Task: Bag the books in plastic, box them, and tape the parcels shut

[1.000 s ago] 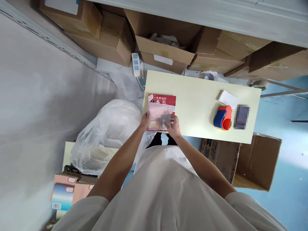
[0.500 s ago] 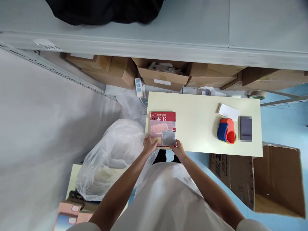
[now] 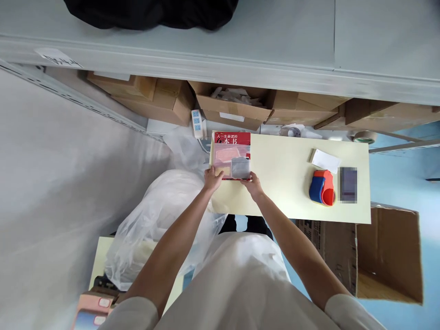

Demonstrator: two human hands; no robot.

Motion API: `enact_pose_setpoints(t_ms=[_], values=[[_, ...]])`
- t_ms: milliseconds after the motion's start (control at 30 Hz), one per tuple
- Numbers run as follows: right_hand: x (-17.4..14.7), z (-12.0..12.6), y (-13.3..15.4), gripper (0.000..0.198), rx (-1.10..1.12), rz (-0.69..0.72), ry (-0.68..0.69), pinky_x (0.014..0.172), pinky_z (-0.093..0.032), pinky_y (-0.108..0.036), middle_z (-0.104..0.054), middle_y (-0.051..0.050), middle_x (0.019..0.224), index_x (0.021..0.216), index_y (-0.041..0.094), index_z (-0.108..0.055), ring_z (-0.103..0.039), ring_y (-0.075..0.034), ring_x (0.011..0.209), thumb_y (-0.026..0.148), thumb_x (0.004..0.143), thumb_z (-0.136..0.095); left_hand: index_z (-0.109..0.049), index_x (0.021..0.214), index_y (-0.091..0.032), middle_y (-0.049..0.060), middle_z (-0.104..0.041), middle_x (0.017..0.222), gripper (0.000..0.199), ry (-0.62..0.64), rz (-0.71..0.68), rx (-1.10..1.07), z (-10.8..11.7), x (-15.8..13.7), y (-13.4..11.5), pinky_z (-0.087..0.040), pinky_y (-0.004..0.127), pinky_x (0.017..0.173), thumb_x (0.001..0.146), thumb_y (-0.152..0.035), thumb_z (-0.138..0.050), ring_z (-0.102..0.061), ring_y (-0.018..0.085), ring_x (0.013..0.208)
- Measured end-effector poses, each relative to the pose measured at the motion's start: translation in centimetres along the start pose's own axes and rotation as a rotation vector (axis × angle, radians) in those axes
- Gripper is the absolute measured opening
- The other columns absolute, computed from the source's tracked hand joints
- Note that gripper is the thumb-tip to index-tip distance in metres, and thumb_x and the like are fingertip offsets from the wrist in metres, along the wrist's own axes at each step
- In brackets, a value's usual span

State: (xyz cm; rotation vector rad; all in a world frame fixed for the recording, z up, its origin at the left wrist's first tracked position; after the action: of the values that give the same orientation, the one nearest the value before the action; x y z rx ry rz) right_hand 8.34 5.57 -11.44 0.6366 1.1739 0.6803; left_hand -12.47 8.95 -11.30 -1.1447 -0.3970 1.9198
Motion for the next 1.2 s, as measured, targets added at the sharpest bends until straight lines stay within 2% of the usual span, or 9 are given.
enact_pose_setpoints(t_ms=[133,300,433,533,700,833,900,1067,1200], values=[[-0.7,0.3,0.1,0.056,0.048,-0.045,0.011,0.075,-0.048,-0.03,-0.062,-0.002,0.099,0.112,0.024,-0.059,-0.061,-0.017,0.085,0.029,0.057,-0.067,-0.046,0.134,-0.014,0.017,-0.045,0.135,0.063,-0.02,-0.023,-0.053,-0.3,-1.5,0.9,-0.029,0.035,0.112,0.077,-0.035,-0.064,-0.043,0.027,0.131],[-1.6,0.6,-0.2,0.067,0.145,-0.103,0.026,0.077,-0.05,-0.032,-0.059,-0.006,0.111,0.122,0.024,-0.054,-0.061,-0.019,0.091,0.027,0.056,-0.068,-0.036,0.141,-0.01,0.021,-0.04,0.141,0.075,-0.023,-0.105,-0.058,-0.9,-4.1,1.8,-0.023,0.042,0.116,0.076,-0.034,-0.065,-0.034,0.032,0.138],[-3.1,1.6,-1.8,0.083,0.167,-0.184,0.024,0.076,-0.051,-0.031,-0.054,-0.006,0.118,0.133,0.028,-0.046,-0.06,-0.019,0.092,0.029,0.055,-0.072,-0.029,0.145,-0.011,0.021,-0.034,0.148,0.082,-0.017,-0.128,-0.04,-1.9,-6.6,2.9,-0.021,0.047,0.117,0.076,-0.035,-0.065,-0.028,0.033,0.141],[-5.0,3.2,-3.7,0.084,0.165,-0.226,0.04,0.074,-0.051,-0.03,-0.054,-0.006,0.116,0.134,0.029,-0.045,-0.06,-0.019,0.091,0.03,0.054,-0.072,-0.033,0.144,-0.009,0.021,-0.036,0.147,0.078,0.014,-0.134,0.011,-2.6,-8.8,3.6,-0.023,0.048,0.116,0.077,-0.036,-0.063,-0.03,0.034,0.141],[-8.0,7.2,-6.3,0.075,0.129,-0.275,0.094,0.066,-0.049,-0.028,-0.055,-0.004,0.106,0.127,0.027,-0.05,-0.06,-0.014,0.073,0.031,0.055,-0.07,-0.05,0.133,-0.012,0.017,-0.049,0.14,0.057,0.09,-0.203,0.084,-3.0,-13.8,4.0,-0.031,0.044,0.113,0.082,-0.038,-0.055,-0.042,0.03,0.134],[-9.1,11.2,-6.6,0.064,0.106,-0.225,0.147,0.059,-0.045,-0.027,-0.057,0.0,0.092,0.116,0.025,-0.054,-0.059,-0.012,0.063,0.032,0.054,-0.069,-0.051,0.132,-0.015,0.017,-0.054,0.137,0.055,0.136,-0.169,0.011,-3.7,-18.0,4.1,-0.045,0.042,0.1,0.083,-0.04,-0.052,-0.057,0.028,0.119],[-9.2,13.2,-6.2,0.058,0.096,-0.178,0.196,0.059,-0.044,-0.027,-0.058,0.001,0.086,0.11,0.024,-0.056,-0.059,-0.013,0.062,0.031,0.055,-0.07,-0.05,0.132,-0.014,0.017,-0.055,0.136,0.057,0.127,-0.152,-0.009,-4.2,-19.9,4.0,-0.047,0.042,0.096,0.082,-0.042,-0.052,-0.06,0.029,0.116],[-9.5,16.7,-5.3,0.041,0.044,-0.096,0.324,0.061,-0.044,-0.026,-0.059,0.003,0.076,0.099,0.021,-0.06,-0.061,-0.013,0.064,0.03,0.059,-0.069,-0.06,0.121,-0.017,0.017,-0.057,0.135,0.057,0.095,-0.155,0.031,-5.6,-24.5,3.2,-0.036,0.047,0.108,0.072,-0.045,-0.061,-0.051,0.034,0.127],[-10.2,17.2,-5.1,0.033,-0.04,-0.057,0.454,0.062,-0.045,-0.027,-0.06,0.002,0.076,0.093,0.022,-0.062,-0.062,-0.013,0.065,0.032,0.062,-0.069,-0.068,0.105,-0.023,0.014,-0.065,0.123,0.048,-0.067,-0.091,-0.18,-6.1,-27.9,3.3,-0.035,0.049,0.108,0.062,-0.044,-0.071,-0.052,0.037,0.124]])
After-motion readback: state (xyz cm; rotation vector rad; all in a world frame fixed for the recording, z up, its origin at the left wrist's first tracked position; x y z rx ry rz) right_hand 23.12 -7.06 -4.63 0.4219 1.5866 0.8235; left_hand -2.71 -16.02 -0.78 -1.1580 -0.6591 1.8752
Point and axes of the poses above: each hand's wrist, its own x-axis towards the middle knuckle, its own z-axis out of the back of the hand, y = z × x, the point moved 4 cm from there along x, towards the middle knuckle
